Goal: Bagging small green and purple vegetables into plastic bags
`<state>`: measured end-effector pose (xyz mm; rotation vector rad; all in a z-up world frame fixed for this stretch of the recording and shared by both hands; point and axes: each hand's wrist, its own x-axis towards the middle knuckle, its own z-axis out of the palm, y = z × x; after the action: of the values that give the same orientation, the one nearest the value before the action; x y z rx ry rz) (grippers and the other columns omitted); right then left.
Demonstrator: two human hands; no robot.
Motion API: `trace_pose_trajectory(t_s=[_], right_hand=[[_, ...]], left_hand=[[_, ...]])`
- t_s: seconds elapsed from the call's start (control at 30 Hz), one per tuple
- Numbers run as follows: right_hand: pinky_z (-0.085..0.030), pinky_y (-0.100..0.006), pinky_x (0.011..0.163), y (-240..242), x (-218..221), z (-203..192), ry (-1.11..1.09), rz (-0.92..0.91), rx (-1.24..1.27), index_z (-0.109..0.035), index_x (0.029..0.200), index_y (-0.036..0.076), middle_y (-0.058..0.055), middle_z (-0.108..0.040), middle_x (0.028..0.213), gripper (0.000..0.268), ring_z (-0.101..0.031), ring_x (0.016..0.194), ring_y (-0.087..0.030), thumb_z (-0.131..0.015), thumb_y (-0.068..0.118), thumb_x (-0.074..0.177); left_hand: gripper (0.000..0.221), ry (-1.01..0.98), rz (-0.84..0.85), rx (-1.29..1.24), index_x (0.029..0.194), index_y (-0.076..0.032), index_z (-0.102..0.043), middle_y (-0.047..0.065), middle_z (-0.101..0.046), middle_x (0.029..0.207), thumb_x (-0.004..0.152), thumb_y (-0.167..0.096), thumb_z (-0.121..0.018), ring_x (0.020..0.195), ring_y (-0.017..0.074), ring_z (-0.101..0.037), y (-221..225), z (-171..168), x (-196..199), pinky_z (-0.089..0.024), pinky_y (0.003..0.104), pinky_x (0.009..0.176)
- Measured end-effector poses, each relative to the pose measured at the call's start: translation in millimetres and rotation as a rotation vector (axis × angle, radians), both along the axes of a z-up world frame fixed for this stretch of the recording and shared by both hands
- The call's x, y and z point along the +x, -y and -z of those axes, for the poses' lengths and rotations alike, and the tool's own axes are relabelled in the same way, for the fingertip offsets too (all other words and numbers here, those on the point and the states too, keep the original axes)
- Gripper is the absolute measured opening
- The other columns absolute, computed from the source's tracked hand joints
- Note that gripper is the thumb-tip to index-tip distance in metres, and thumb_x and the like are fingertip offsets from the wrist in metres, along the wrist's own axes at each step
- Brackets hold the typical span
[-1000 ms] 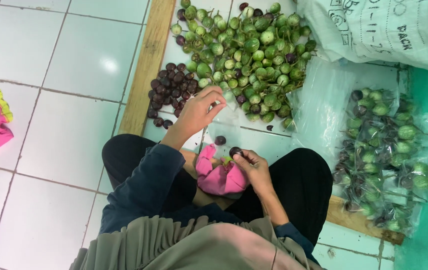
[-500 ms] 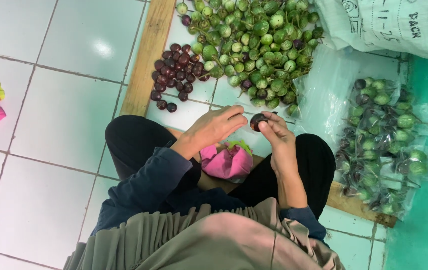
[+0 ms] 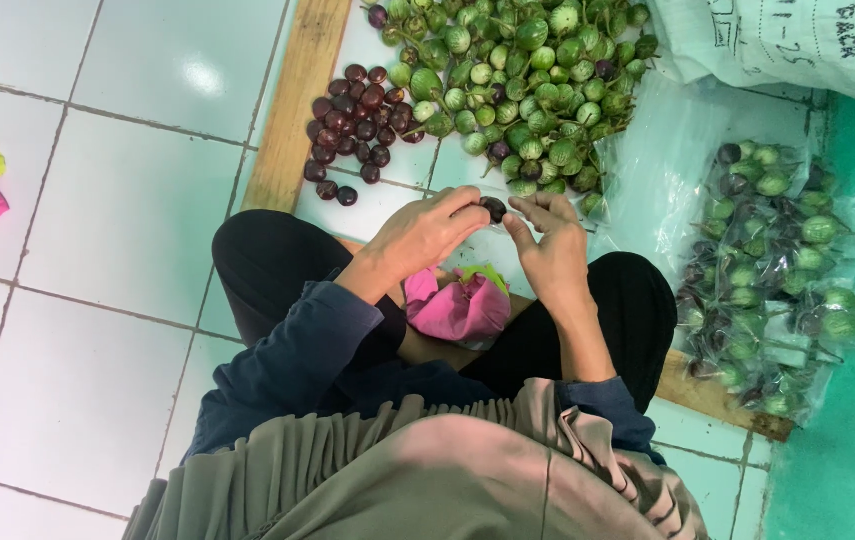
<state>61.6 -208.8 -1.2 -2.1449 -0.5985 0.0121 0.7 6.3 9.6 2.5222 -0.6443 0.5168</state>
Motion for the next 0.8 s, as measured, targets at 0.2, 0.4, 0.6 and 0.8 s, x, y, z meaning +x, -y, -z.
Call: trace_pose_trajectory(t_s=[0.2, 0.4, 0.6, 0.8], right_hand=[[-0.057, -0.039, 0.081, -1, 2, -25, 0.036, -0.027, 0.088, -0.077, 0.123, 0.008, -0.014, -0.068, 0.108, 0.022, -0.068, 0.093, -0.033, -0.071, 0.011, 0.102], [-0.058, -0.040, 0.083, -5, 0, -32, 0.019, -0.087, 0.224, -0.074, 0.125, 0.002, -0.020, -0.068, 0.111, 0.024, -0.069, 0.096, -0.034, -0.072, 0.007, 0.101], [-0.055, -0.034, 0.082, -1, -9, -5, -0.124, -0.017, 0.333, -0.069, 0.134, 0.003, -0.013, -0.063, 0.104, 0.031, -0.061, 0.094, -0.021, -0.068, 0.006, 0.103], [-0.050, -0.043, 0.080, 11, -24, 61, -0.466, -0.035, -0.348, -0.068, 0.134, 0.026, -0.008, -0.075, 0.095, 0.039, -0.071, 0.088, -0.032, -0.063, 0.035, 0.096]], left_hand=[[0.012, 0.079, -0.062, -0.057, 0.104, -0.014, -0.062, 0.004, -0.054, 0.103, 0.108, -0.020, -0.052, 0.075, 0.0157, -0.064, -6, -1, 11, -0.055, 0.023, 0.058], [0.011, 0.144, -0.126, 0.034, 0.104, -0.016, -0.062, 0.001, -0.055, 0.100, 0.108, -0.024, -0.057, 0.077, 0.0233, -0.065, -18, -15, 14, -0.056, 0.033, 0.055], [0.008, 0.100, -0.195, 0.045, 0.106, -0.015, -0.066, 0.003, -0.059, 0.101, 0.106, -0.021, -0.060, 0.082, 0.0239, -0.067, -28, -13, 24, -0.058, 0.031, 0.062], [0.013, -0.133, -0.351, 0.016, 0.105, 0.001, -0.069, 0.013, -0.062, 0.103, 0.105, -0.008, -0.060, 0.081, 0.0224, -0.067, -52, -5, 69, -0.064, 0.033, 0.072]])
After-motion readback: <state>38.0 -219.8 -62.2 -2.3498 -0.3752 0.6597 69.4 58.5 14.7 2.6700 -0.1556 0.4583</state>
